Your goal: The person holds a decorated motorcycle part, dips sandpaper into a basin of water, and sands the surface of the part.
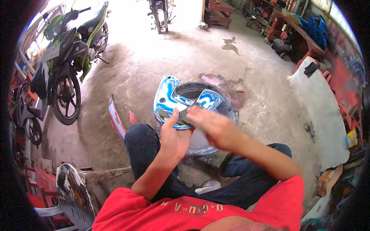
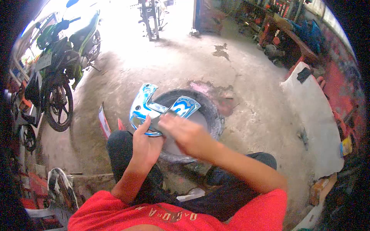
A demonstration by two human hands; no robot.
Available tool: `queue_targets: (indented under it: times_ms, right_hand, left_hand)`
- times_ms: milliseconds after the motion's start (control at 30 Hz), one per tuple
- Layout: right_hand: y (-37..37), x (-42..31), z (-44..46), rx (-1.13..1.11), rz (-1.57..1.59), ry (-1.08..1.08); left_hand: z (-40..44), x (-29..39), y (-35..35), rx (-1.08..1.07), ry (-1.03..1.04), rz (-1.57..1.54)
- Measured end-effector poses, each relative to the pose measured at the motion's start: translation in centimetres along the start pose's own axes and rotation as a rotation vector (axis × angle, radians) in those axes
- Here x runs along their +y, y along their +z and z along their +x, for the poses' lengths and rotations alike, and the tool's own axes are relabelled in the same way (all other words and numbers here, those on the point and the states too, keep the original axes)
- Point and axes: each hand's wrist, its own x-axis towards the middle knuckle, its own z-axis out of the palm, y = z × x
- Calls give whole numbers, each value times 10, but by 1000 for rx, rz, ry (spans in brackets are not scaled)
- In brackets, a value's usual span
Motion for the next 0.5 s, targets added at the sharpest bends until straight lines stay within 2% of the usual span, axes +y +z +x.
queue_targets:
  times_ms: [33, 67, 167, 233, 300, 400, 500]
  right_hand:
    - [0, 11, -1, -1, 0, 6]
    - [3, 28, -2, -7, 45, 188]
    - [5, 29, -4, -1, -50, 207]
    - [4, -5, -4, 4, -6, -12]
    - [-5, -8, 0, -27, 62, -49]
    - [3, 37, -1, 42, 8, 286]
    - [9, 20, -6, 34, -40, 118]
  left_hand:
    - [-1, 0, 3, 1, 6, 10]
    - [-3, 0, 7, 12, 26, 18]
    - [-3, -1, 10, 47, 10, -6]
    - [3, -1, -3, 48, -16, -55]
    - [2, 1, -6, 38, -12, -46]
    - [-5, 1, 11, -2, 24, 7]
    - [-1, -3, 4, 42, 23, -12]
